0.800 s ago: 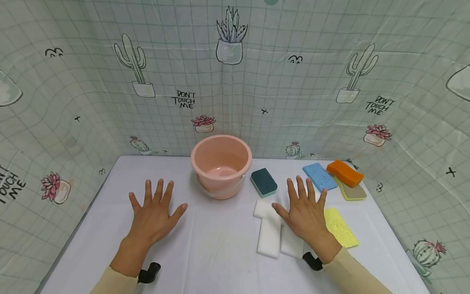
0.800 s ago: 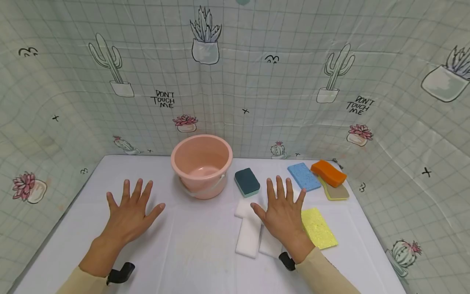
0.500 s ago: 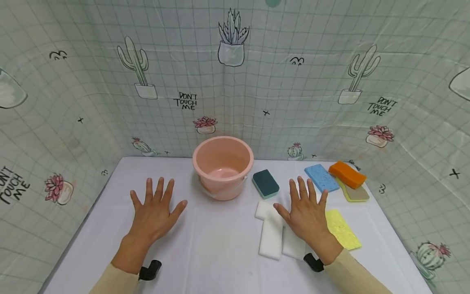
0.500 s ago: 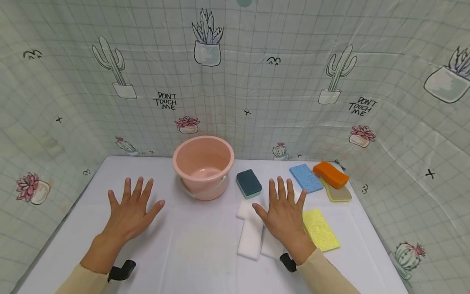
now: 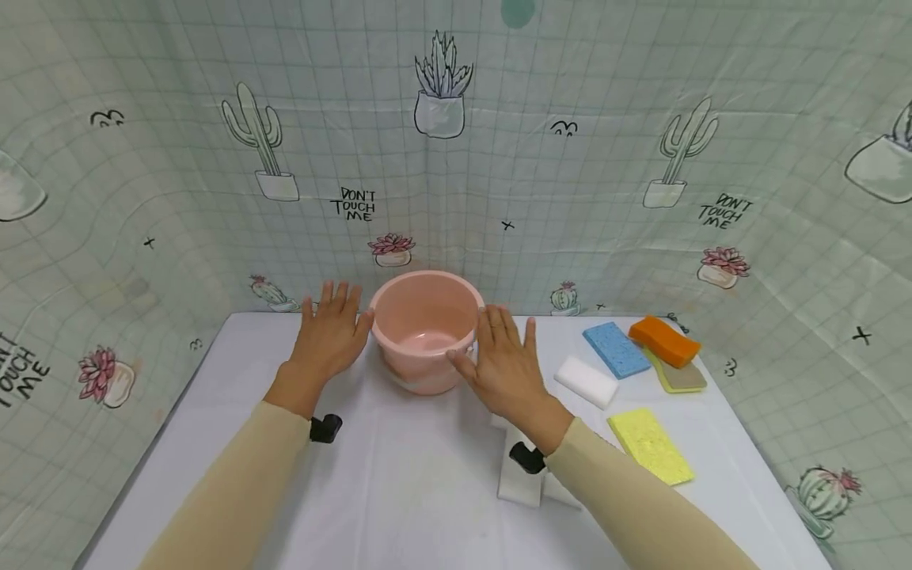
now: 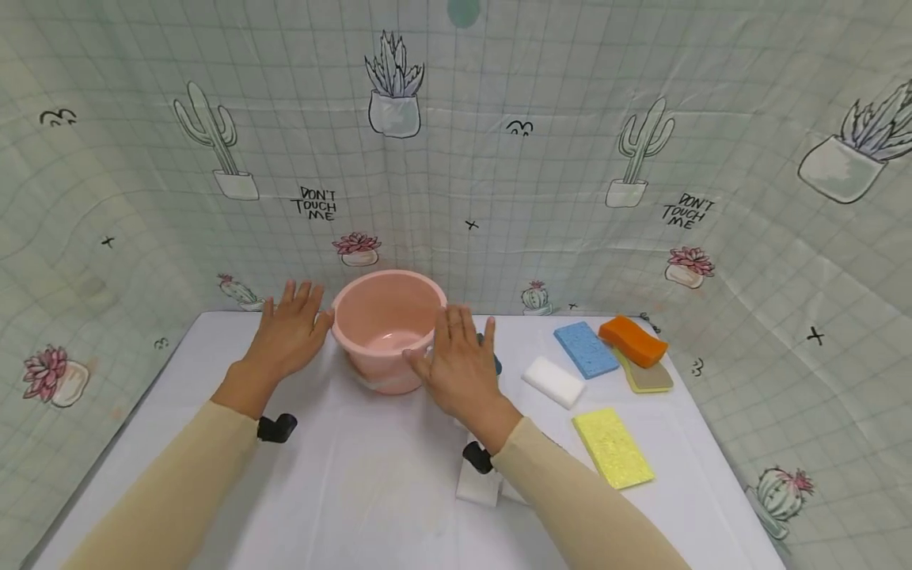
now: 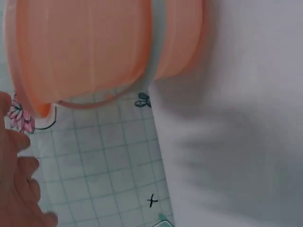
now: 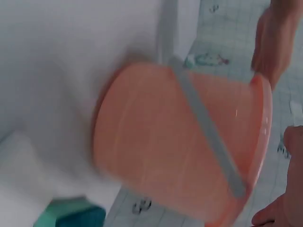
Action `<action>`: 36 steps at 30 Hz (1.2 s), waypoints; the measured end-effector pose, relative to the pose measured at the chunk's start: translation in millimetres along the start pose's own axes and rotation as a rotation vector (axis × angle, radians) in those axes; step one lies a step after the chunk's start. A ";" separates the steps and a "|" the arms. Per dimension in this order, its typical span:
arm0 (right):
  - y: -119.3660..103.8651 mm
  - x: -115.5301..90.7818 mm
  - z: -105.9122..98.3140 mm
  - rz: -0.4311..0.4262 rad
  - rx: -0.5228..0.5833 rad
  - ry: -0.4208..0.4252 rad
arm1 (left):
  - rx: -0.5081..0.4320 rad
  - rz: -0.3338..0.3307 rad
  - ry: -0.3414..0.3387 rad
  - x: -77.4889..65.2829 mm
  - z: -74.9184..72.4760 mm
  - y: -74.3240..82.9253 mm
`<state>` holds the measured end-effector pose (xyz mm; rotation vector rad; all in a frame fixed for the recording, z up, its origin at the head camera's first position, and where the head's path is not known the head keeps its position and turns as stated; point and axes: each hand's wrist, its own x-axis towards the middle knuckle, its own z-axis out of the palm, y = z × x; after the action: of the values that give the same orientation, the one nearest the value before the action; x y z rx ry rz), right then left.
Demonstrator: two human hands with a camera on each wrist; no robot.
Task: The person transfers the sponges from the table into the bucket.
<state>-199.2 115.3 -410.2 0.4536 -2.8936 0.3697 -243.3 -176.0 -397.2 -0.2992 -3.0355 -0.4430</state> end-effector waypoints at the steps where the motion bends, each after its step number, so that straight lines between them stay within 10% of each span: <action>1: -7.1 3.9 2.6 -0.013 0.005 -0.010 | -0.021 0.018 -0.016 5.9 1.7 1.7; 6: -16.9 16.2 8.3 -0.023 0.017 -0.077 | -0.082 0.067 -0.055 15.3 12.8 14.9; 15: 16.7 45.9 -4.4 0.001 0.094 -0.193 | 0.049 0.025 0.139 -43.5 11.0 60.6; 19: 23.4 56.5 -9.4 -0.041 0.141 -0.238 | 0.042 0.029 0.217 -41.5 2.1 58.6; 27: 24.2 59.4 -4.3 -0.069 0.159 -0.252 | -0.124 0.066 -0.110 0.7 5.1 26.3; 36: 23.9 43.8 -6.3 -0.104 0.112 -0.209 | -0.149 0.070 -0.103 -12.1 8.3 32.9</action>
<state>-247.0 127.1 -399.6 0.6978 -3.0427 0.4975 -225.2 -144.8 -397.1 -0.4480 -3.0845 -0.6702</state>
